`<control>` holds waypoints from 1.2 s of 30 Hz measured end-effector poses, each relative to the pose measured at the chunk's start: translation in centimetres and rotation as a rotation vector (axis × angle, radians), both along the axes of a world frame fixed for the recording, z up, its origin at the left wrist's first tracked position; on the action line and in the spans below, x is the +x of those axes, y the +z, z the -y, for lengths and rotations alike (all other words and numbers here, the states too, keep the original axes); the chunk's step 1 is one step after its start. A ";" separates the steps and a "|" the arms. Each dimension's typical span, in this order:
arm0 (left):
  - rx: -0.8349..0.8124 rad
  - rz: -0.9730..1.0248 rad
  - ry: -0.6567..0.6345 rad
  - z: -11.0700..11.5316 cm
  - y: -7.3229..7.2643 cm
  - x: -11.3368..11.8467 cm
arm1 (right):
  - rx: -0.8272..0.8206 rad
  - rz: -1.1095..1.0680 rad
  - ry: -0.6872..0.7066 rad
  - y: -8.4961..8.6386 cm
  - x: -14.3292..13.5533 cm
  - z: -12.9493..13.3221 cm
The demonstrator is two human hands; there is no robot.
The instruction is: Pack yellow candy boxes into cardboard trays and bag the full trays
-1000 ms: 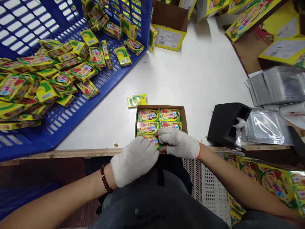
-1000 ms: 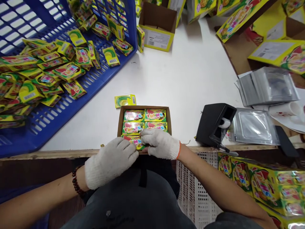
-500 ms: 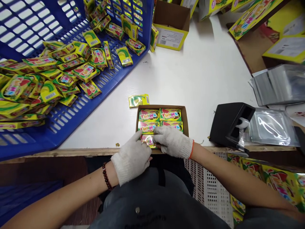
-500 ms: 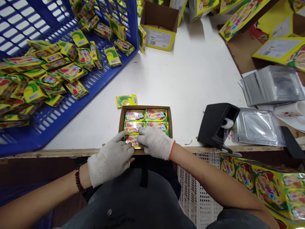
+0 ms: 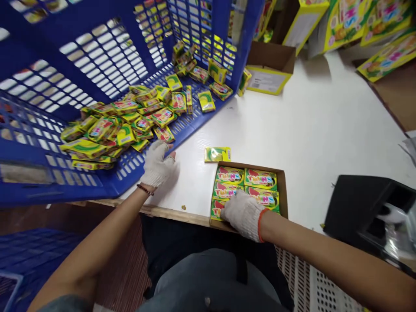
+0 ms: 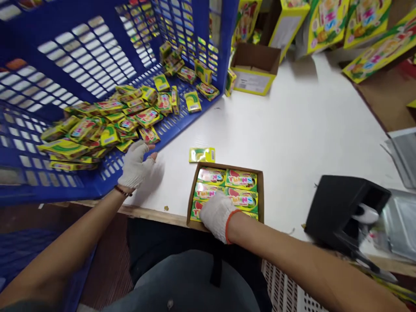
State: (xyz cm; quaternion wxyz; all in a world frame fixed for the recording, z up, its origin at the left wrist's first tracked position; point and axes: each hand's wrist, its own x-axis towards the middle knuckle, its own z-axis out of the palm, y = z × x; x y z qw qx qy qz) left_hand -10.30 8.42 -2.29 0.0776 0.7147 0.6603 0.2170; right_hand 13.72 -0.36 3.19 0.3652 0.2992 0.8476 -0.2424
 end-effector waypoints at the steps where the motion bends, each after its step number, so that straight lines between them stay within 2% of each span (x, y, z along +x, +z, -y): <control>1: 0.007 -0.041 0.073 -1.4 -0.2 -0.8 | 0.015 -0.026 -0.028 0.0 -0.3 -0.1; 3: 0.012 -0.091 0.178 -3.8 -0.2 -1.8 | 0.045 -0.053 -0.082 -0.4 -0.9 -0.3; 6: -0.019 -0.100 0.230 -6.0 -0.4 -1.9 | 0.043 -0.040 -0.097 -1.3 -1.3 -0.4; 8: -0.056 -0.122 0.243 -6.3 -0.7 -1.1 | 0.051 -0.080 -0.104 -1.9 -0.9 -0.5; 11: -0.006 -0.176 0.241 -5.2 -1.4 0.8 | 0.026 -0.254 -0.201 -2.1 0.8 -0.5; 13: 0.060 -0.174 0.128 -3.8 -1.9 2.3 | -0.011 -0.398 -0.350 -1.8 2.3 -0.6; 16: 0.026 -0.146 -0.278 -2.0 -3.0 5.1 | 0.050 -0.598 -0.555 -1.2 4.3 -1.2; 18: -0.042 -0.139 -0.513 -1.7 -3.8 6.9 | 0.175 -0.728 -0.606 -0.9 5.0 -1.6; 20: -0.100 -0.105 -0.586 -2.1 -4.5 8.1 | 0.302 -0.846 -0.618 -0.8 5.3 -1.8; 22: -0.110 -0.007 -0.506 -2.6 -4.5 8.5 | 0.422 -0.955 -0.612 -0.8 5.3 -1.8; 25: 0.026 0.188 -0.358 -1.9 -2.9 7.4 | 0.655 -1.111 -0.580 -1.0 5.5 -2.0; 28: 0.189 0.304 -0.453 1.0 0.1 5.9 | 0.843 -1.214 -0.491 -1.4 5.7 -2.7; 30: 0.240 0.340 -0.533 3.3 2.1 5.4 | 0.840 -1.269 -0.386 -1.6 5.6 -3.2; 32: 0.262 0.372 -0.556 5.4 3.6 5.2 | 0.792 -1.317 -0.278 -1.8 5.5 -3.4; 34: 0.271 0.413 -0.542 6.9 4.3 5.2 | 0.776 -1.336 -0.235 -1.9 5.4 -3.2; 36: 0.261 0.463 -0.521 7.9 4.4 5.3 | 0.787 -1.327 -0.241 -2.0 5.3 -2.7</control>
